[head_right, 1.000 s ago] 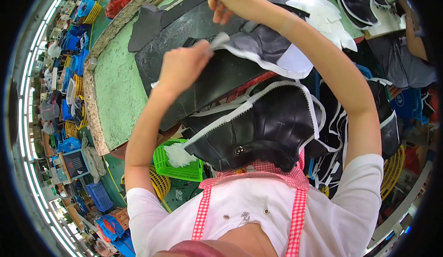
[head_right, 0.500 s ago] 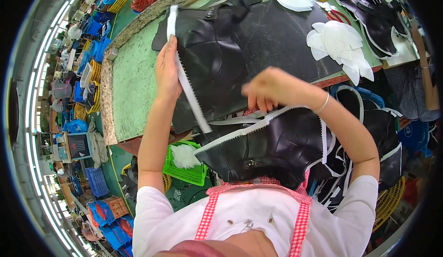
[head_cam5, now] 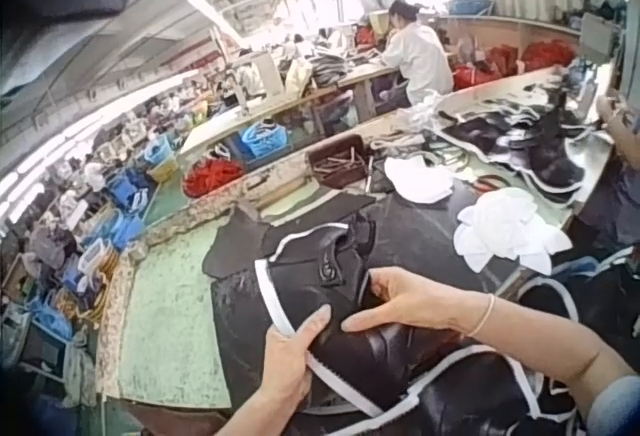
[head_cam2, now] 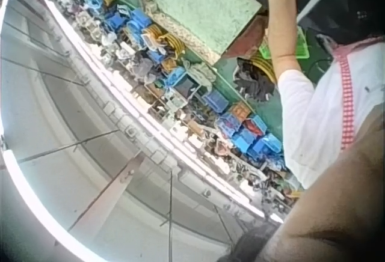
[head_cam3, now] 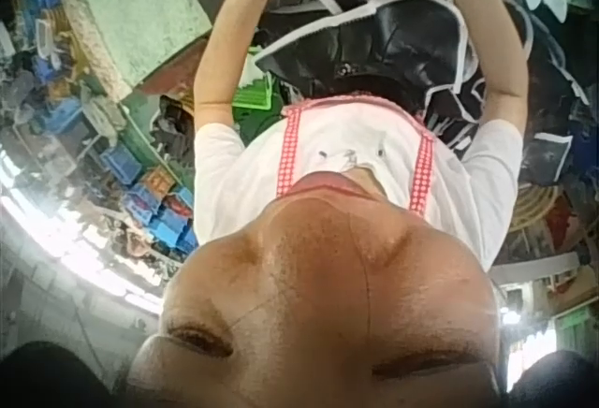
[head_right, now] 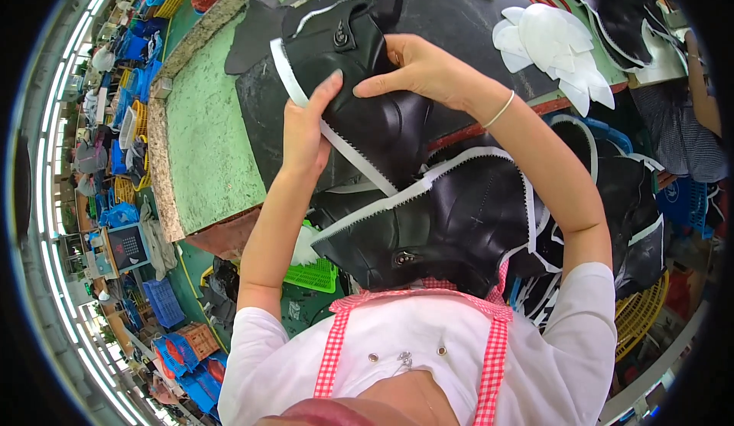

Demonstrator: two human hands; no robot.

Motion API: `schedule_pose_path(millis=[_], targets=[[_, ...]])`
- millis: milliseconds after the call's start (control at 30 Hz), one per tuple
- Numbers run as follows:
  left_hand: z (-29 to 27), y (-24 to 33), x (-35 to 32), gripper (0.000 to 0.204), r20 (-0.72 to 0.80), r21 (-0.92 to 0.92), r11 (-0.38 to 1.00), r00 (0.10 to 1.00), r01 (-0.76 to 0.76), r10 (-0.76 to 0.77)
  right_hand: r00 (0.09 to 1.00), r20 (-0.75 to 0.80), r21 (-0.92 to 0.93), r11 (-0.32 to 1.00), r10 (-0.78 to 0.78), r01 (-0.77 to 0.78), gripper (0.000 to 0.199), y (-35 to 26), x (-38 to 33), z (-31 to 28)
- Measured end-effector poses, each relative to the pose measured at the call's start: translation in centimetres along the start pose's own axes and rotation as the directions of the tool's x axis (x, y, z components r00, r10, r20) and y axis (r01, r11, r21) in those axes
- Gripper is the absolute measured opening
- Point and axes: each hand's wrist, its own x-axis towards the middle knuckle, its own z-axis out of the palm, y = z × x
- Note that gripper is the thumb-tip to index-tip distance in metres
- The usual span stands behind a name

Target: Aligning and sticking internal lining and reinforcement parts to the shoe upper.

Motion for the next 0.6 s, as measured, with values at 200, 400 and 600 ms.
schedule_pose_path(millis=[200, 400, 600], targets=[[2.0, -0.8, 0.6, 0.036, -0.196, -0.068, 0.998, 0.980, 0.016, -0.029, 0.980, -0.144, 0.115, 0.986, 0.137, -0.120, 0.045, -3.0, -0.5, 0.2], [1.5, 2.4, -1.6, 0.067, 0.585, 0.584, 0.786, 0.566, 0.203, -0.581, 0.969, -0.235, -0.101, 0.990, 0.072, -0.098, 0.040, -2.8, 0.5, -6.3], [-4.2, 10.0, 8.9, 0.037, 0.583, 0.341, 0.940, 0.788, -0.015, -0.199, 0.937, -0.203, -0.645, 0.681, 0.284, -0.347, 0.061, -7.6, -3.3, -6.5]])
